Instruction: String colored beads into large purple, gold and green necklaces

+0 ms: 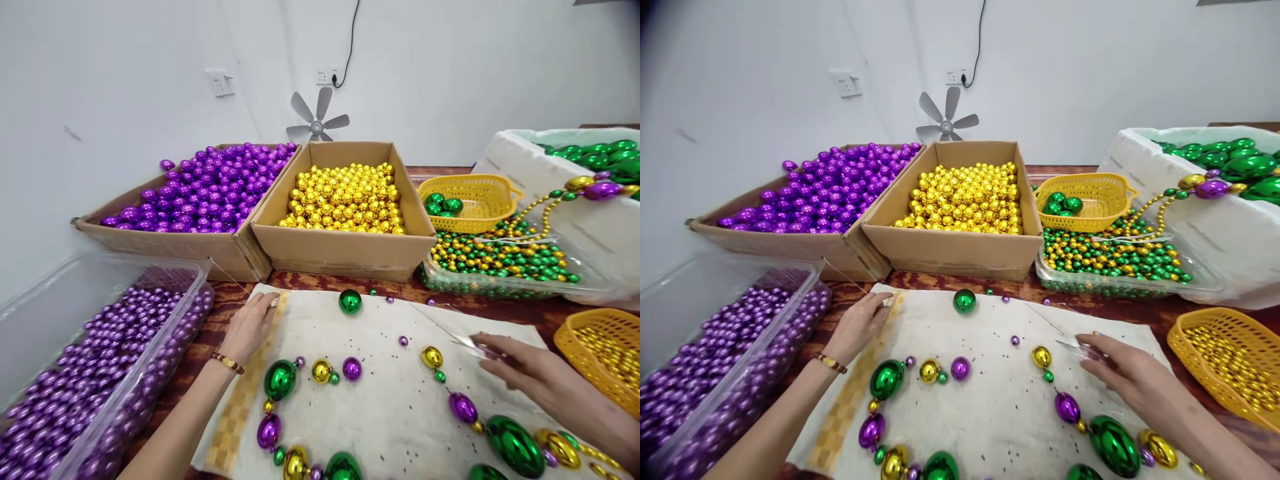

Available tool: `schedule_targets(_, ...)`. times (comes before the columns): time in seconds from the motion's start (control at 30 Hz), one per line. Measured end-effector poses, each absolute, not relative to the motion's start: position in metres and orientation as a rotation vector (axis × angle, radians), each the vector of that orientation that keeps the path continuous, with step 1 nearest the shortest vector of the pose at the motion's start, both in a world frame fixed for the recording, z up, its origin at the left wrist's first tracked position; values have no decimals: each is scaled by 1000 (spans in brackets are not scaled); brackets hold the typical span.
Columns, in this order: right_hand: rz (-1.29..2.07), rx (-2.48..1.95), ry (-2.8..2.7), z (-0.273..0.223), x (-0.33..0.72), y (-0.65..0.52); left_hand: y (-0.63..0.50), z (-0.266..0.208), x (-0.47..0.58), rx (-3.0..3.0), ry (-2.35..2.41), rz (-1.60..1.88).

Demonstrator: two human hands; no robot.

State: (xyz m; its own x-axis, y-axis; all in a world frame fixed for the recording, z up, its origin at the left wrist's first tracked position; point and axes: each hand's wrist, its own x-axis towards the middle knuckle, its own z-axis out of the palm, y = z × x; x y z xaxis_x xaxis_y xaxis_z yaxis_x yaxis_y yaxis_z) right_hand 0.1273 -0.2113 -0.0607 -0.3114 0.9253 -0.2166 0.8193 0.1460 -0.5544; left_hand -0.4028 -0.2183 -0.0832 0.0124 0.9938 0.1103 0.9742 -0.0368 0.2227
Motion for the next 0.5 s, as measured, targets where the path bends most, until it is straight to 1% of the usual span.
schedule_targets(0.1, 814, -1882, -2088, -92, 183, -229, -193, -89, -393, 2277, 1912, 266)
schedule_targets(0.2, 817, -1910, -2042, -107, 205, -243, -173, -96, -393, 2295, 1843, 192)
schedule_targets(0.37, 971, -1897, -2016, -90, 190, -248, -156, -99, -402, 2311, 1716, 136)
schedule_targets(0.43, 941, -1892, -2019, -83, 182, -245, -150, -102, -409, 2307, 1679, 111)
schedule_targets(0.5, 829, -1890, -2025, -80, 178, -242, -144, -107, -416, 2305, 1665, 96)
